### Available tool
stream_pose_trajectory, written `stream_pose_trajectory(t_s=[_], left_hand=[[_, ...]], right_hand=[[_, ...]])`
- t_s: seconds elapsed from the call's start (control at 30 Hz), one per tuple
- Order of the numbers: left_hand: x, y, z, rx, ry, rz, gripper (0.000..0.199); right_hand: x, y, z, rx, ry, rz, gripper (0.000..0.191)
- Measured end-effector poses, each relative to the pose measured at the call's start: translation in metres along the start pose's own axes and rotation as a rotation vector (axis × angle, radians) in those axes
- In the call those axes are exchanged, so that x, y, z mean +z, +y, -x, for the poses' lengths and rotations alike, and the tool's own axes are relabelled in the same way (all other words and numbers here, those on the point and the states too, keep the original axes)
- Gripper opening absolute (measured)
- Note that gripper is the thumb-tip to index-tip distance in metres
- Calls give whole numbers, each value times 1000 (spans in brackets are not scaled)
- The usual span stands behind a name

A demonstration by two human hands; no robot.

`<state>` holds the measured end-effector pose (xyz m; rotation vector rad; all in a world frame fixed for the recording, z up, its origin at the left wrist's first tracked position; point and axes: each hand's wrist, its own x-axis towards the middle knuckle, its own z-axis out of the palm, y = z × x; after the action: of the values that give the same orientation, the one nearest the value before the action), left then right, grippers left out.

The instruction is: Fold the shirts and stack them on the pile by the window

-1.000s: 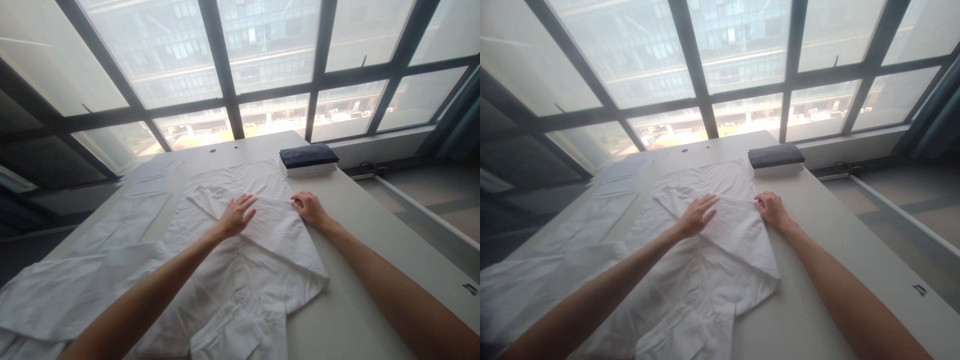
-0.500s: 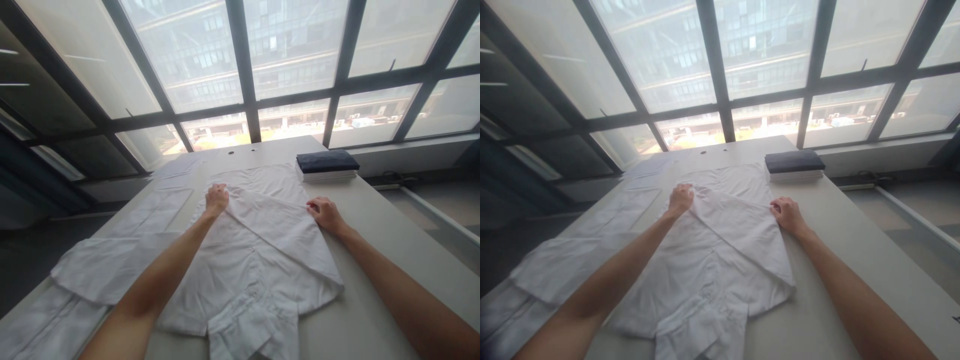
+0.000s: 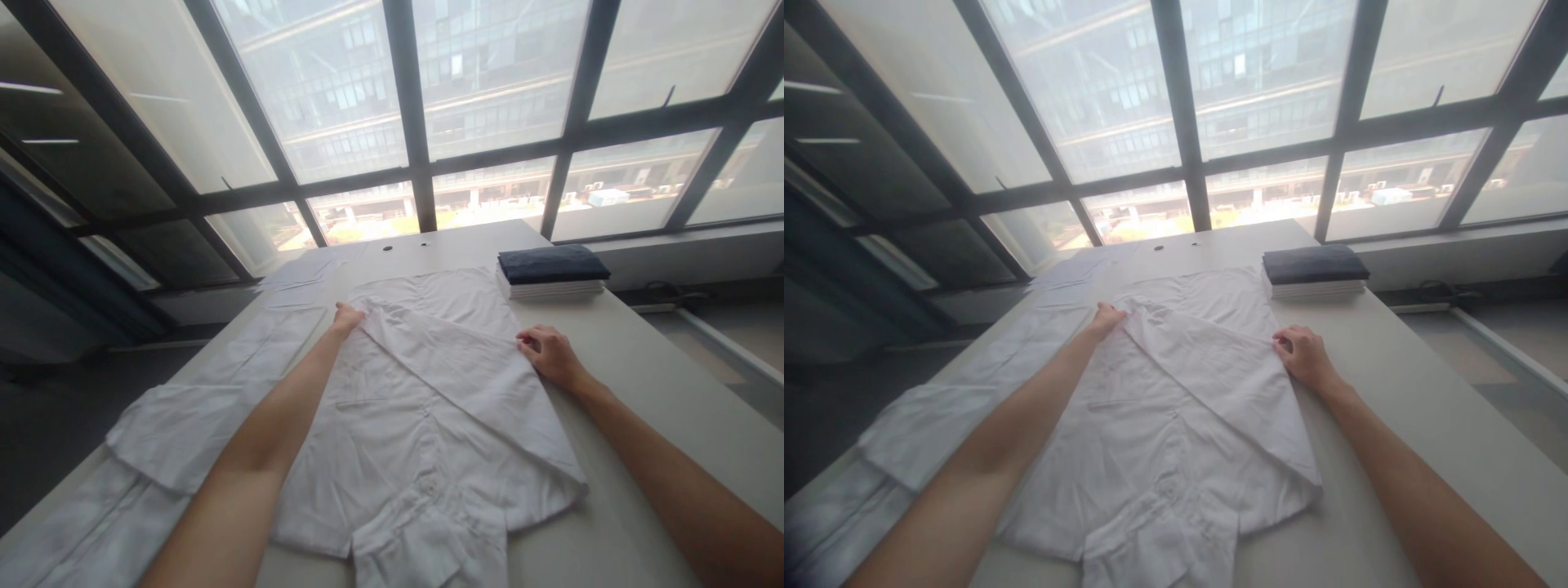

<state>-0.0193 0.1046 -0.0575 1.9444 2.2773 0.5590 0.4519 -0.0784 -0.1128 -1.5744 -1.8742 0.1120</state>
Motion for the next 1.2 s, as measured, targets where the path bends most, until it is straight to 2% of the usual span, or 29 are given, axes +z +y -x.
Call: stream_pose_trajectory(t_s=[0.17, 0.3, 0.37, 0.5, 0.6, 0.67, 0.77, 0.87, 0.97, 1.03, 1.1, 1.2], left_hand=[[0, -9, 5, -44, 106, 77, 54], [-8, -20, 18, -20, 101, 38, 46], [-11, -19, 24, 19, 93, -1, 44], [-5, 3, 31, 188, 71, -64, 45], [11, 25, 37, 336, -46, -99, 44], [24, 34, 43, 372, -120, -127, 48], [38, 36, 50, 363, -171, -162, 60], [42, 33, 51, 352, -184, -180, 63], [42, 32, 49, 346, -191, -182, 63], [42, 33, 46, 343, -197, -180, 64], [42, 35, 44, 342, -203, -173, 65], [42, 36, 43, 335, -204, -170, 65]], right_hand=[[2, 1, 0, -9, 6, 2, 23], [2, 1, -1, -8, 14, 5, 23], [1, 0, -1, -10, 12, 2, 23], [1, -1, -1, -6, 9, -3, 22], [2, 0, 0, -10, 8, -7, 23], [2, 3, 1, -15, 6, -19, 24], [-1, 3, 0, -10, -2, -33, 23], [-6, -13, -2, 31, 50, 12, 22], [-9, -50, 1, 4, 101, 63, 31], [-6, -77, 11, -96, -5, 68, 40], [-2, -95, 25, -158, -196, 89, 51], [-4, -100, 49, -163, -383, 124, 59]])
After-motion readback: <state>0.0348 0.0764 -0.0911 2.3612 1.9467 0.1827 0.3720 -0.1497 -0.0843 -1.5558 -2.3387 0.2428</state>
